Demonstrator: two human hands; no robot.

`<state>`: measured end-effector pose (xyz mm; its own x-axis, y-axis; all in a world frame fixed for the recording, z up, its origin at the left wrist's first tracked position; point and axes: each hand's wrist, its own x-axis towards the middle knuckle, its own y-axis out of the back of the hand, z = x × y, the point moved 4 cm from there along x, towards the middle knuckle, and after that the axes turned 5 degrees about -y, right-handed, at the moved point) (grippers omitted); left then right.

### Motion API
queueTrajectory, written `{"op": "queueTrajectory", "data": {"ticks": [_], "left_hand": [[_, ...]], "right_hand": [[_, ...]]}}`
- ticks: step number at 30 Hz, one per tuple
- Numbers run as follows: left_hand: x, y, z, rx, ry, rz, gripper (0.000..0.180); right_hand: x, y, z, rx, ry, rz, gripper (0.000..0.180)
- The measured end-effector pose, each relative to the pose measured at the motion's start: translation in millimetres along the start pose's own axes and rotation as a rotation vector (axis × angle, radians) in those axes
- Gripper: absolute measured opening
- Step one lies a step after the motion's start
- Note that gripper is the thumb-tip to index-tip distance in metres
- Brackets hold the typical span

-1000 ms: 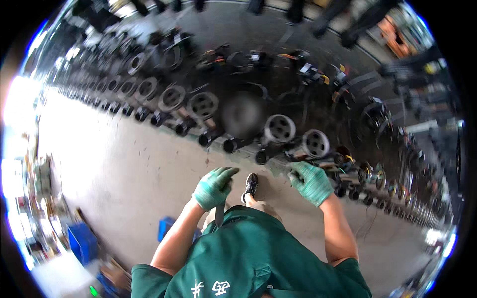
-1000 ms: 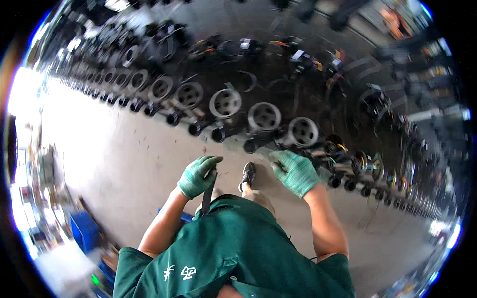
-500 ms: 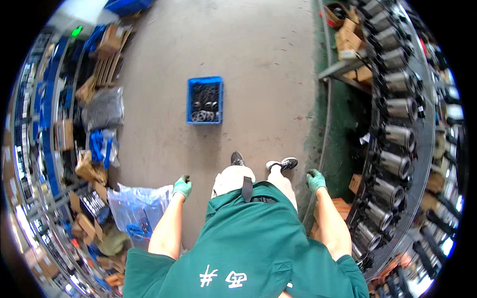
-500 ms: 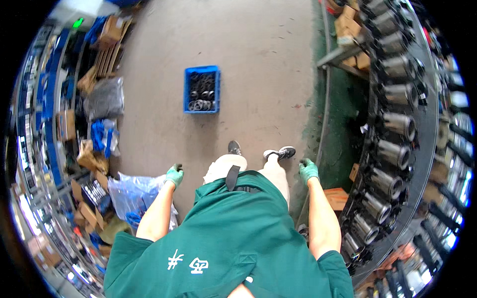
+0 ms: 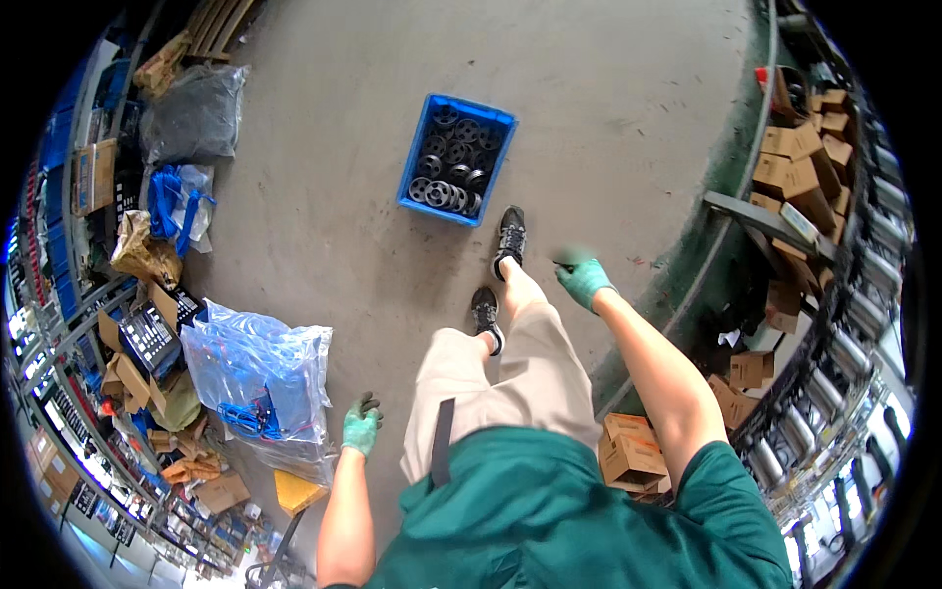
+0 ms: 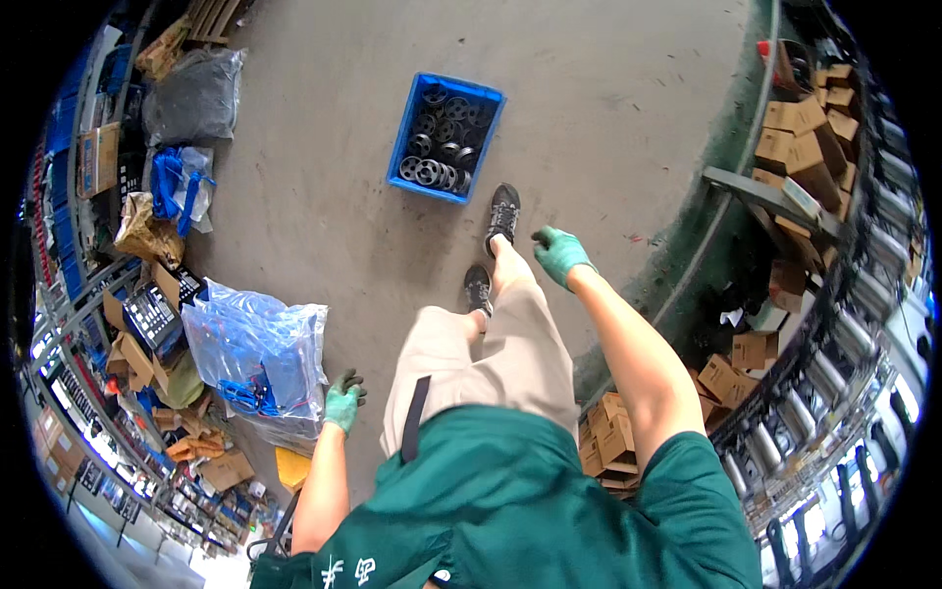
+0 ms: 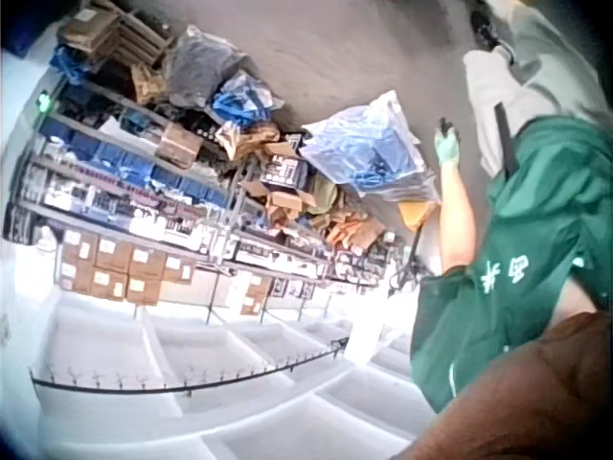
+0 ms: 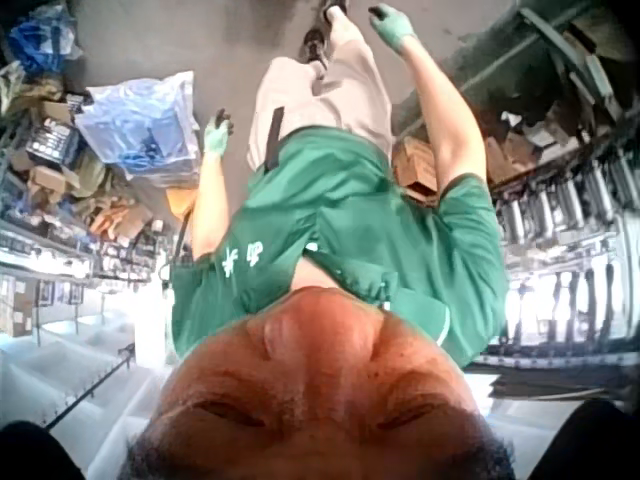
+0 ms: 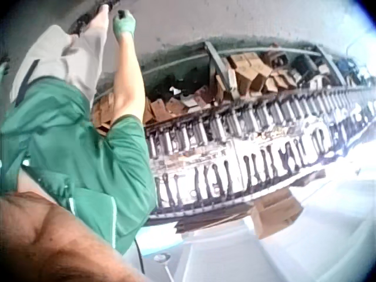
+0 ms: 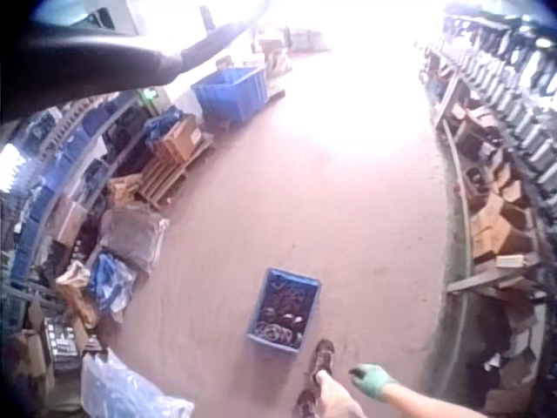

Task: The person carries a blue bin filled with metal pulleys to a long assembly table. They repeatedly pick up the pulleys from the bin and place them into the tops of cylindrical metal housings arranged in a row. The person continues this process until the bin is empty, then returns the empty bin to its original location.

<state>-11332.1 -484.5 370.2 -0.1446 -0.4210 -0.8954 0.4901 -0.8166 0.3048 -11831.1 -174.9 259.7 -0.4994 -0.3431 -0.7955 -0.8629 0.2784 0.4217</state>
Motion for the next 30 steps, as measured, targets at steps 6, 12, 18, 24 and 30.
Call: {"op": "queueTrajectory", "data": {"ticks": [6,12,18,24,30], "left_hand": [[96,-15,110,0.016,-0.118,-0.050,0.053],[259,-40,167,0.170,-0.212,-0.143,0.051],[402,-86,198,0.252,-0.226,-0.302,0.049],[440,-90,203,0.217,-0.221,-0.364,0.048],[447,-102,200,0.254,-0.217,-0.369,0.046]], "right_hand": [[198,-95,-64,-0.055,0.050,-0.231,0.043],[341,-203,-80,-0.085,-0.064,-0.215,0.051],[431,-265,-79,-0.235,0.052,0.036,0.063],[458,-279,-87,-0.338,-0.165,-0.235,0.060],[454,-253,-106,-0.399,-0.119,-0.308,0.064]]}}
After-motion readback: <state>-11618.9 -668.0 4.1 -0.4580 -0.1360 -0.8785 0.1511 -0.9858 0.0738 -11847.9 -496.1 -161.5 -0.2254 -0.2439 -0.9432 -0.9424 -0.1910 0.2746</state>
